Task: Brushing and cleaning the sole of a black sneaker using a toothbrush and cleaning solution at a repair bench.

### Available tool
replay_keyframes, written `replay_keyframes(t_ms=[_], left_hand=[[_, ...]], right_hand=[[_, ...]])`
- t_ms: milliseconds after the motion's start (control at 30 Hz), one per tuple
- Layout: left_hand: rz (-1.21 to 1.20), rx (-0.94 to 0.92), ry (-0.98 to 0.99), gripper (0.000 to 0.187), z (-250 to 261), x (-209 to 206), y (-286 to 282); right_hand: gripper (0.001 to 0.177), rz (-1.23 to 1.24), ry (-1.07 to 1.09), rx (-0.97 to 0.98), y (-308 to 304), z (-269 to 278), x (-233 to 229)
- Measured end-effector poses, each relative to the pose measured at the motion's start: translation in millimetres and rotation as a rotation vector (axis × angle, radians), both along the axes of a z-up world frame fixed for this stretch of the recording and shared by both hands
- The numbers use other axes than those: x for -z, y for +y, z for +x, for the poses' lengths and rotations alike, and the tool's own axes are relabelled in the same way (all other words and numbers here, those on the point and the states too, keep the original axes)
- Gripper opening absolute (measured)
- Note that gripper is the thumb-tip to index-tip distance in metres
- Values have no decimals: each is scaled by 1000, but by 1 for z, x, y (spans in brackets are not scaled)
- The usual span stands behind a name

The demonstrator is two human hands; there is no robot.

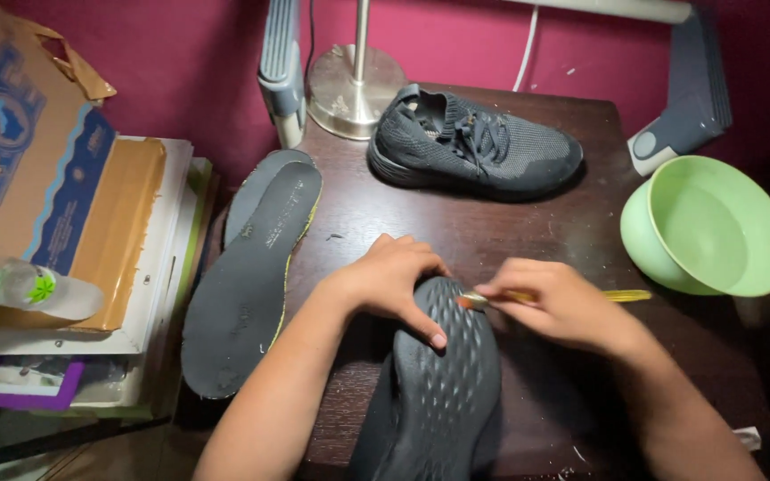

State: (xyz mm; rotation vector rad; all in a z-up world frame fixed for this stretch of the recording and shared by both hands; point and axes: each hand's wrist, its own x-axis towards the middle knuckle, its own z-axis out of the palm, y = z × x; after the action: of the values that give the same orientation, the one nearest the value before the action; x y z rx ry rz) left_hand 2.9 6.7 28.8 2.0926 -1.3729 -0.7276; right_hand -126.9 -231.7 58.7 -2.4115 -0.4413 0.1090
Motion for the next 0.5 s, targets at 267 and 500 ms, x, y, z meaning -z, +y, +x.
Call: replay_keyframes(t_ms=[267, 500], left_hand=[[-5, 5, -11, 102, 4, 10, -3], [2, 5, -32, 105, 2, 11, -3]], right_hand=[[22, -1, -108, 82, 34, 6, 33], [33, -97, 26, -12, 8, -1, 17]])
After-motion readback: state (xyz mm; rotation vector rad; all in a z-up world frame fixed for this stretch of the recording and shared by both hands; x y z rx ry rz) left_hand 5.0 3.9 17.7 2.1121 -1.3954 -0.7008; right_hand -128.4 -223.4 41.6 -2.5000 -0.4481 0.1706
